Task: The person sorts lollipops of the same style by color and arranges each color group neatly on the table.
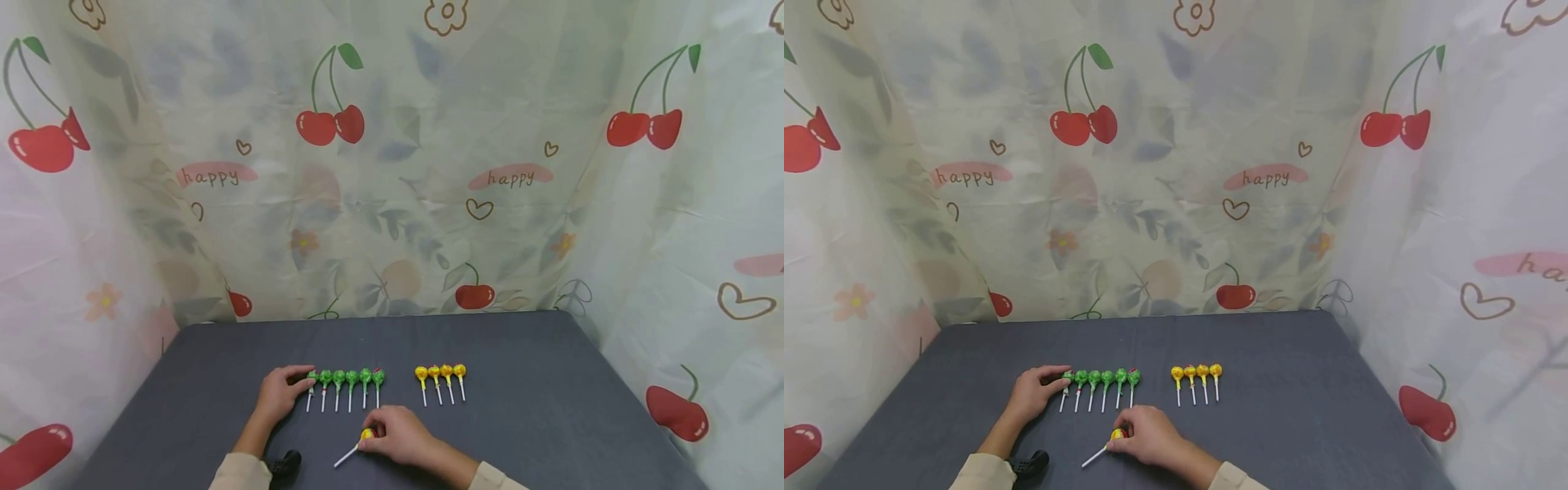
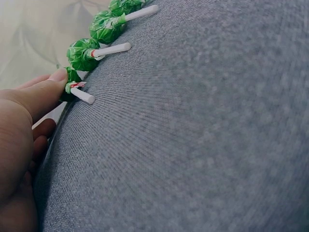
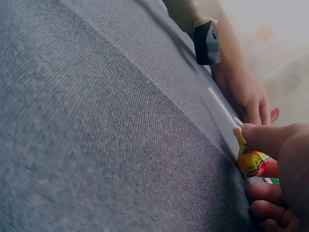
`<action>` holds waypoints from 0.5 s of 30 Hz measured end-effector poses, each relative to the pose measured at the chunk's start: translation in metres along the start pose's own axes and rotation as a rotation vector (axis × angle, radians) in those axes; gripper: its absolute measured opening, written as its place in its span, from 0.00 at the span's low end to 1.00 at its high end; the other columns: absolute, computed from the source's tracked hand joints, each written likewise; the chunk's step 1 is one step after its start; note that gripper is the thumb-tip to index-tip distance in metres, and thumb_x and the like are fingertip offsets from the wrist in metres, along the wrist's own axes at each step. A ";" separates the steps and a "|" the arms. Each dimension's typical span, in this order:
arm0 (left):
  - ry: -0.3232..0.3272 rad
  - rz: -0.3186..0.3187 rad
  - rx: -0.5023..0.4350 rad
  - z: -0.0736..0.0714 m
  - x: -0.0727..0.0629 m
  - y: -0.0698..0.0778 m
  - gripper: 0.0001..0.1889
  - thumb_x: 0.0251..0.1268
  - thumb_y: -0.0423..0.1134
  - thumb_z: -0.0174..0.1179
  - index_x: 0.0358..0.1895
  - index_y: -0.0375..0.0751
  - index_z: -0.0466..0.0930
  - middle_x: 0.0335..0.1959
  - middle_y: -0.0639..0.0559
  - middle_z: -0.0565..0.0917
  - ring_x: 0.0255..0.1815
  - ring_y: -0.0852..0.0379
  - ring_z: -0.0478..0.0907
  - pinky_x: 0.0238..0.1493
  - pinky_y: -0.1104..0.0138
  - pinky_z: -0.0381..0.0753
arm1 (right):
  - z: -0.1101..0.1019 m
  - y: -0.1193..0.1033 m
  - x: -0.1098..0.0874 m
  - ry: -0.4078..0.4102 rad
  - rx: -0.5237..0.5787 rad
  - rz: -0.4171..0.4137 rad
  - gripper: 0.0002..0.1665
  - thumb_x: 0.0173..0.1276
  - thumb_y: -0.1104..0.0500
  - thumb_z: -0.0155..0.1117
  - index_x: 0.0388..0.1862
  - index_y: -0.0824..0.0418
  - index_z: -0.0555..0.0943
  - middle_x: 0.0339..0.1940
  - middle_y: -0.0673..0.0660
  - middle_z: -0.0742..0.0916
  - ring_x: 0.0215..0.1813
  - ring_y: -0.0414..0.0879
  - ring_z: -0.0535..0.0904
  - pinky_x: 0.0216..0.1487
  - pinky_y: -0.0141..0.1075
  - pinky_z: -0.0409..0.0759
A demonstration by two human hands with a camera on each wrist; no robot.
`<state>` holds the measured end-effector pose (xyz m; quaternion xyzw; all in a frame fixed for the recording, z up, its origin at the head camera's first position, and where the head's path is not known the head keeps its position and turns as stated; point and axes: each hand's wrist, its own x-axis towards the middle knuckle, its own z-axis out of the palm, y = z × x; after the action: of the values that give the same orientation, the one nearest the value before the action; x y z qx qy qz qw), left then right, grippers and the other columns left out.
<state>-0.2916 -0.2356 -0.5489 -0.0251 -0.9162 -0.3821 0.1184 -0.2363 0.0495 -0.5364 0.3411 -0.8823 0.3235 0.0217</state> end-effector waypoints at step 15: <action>0.012 0.026 -0.029 0.001 -0.001 0.000 0.15 0.59 0.41 0.69 0.51 0.46 0.87 0.48 0.47 0.85 0.52 0.43 0.78 0.55 0.48 0.73 | -0.010 0.009 -0.009 0.015 0.272 -0.029 0.11 0.55 0.53 0.77 0.28 0.54 0.81 0.20 0.37 0.76 0.22 0.28 0.69 0.23 0.23 0.70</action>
<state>-0.2911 -0.2351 -0.5496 -0.0365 -0.9094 -0.3941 0.1282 -0.2366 0.0660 -0.5364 0.3511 -0.8251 0.4424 -0.0138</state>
